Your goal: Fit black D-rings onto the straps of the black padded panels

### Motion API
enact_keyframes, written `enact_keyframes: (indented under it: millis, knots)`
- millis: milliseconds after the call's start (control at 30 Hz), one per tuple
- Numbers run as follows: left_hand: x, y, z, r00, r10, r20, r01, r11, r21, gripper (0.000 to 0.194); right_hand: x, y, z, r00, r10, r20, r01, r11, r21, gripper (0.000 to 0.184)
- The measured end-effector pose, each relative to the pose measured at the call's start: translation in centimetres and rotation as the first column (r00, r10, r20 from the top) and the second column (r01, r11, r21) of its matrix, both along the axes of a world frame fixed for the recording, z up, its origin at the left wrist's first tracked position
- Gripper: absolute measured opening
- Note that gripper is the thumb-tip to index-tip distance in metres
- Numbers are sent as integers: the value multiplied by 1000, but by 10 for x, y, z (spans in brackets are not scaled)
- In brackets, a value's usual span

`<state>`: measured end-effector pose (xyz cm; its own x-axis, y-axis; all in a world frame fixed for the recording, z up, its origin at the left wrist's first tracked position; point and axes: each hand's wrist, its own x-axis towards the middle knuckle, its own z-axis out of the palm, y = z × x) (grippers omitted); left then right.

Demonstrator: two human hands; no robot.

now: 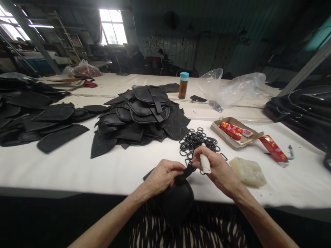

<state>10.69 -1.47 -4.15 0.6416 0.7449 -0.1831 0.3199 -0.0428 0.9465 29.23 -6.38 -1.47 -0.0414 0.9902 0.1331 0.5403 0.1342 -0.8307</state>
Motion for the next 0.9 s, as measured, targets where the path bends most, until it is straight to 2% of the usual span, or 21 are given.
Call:
enact_keyframes:
  millis: [133, 267, 500, 633, 733, 833, 900]
  knots:
    - [-3, 3, 3, 997, -74, 6, 74, 997, 7, 23, 2, -4, 11, 997, 73, 25, -72, 997, -14, 8]
    - [-5, 4, 7, 988, -151, 42, 148, 986, 73, 23, 2, -7, 22, 991, 130, 8, -130, 990, -64, 7]
    - [-6, -1, 12, 979, -193, 71, 186, 978, 95, 25, -1, -9, 29, 972, 220, -75, -230, 959, -164, 7]
    - [-8, -7, 15, 992, -124, 24, 120, 984, 129, 23, -2, -7, 24, 977, 175, -123, -194, 966, -169, 8]
    - [-8, -12, 15, 999, -40, 29, 39, 998, 43, 20, -4, -5, 12, 972, 100, -214, -134, 980, -150, 11]
    - [-6, -16, 15, 993, 94, 69, -87, 992, -91, 19, -10, -8, -3, 944, -62, -324, 36, 996, -85, 16]
    - [-3, -19, 16, 975, 198, 96, -184, 972, -144, 19, -17, -14, -12, 902, -155, -403, 158, 987, -26, 19]
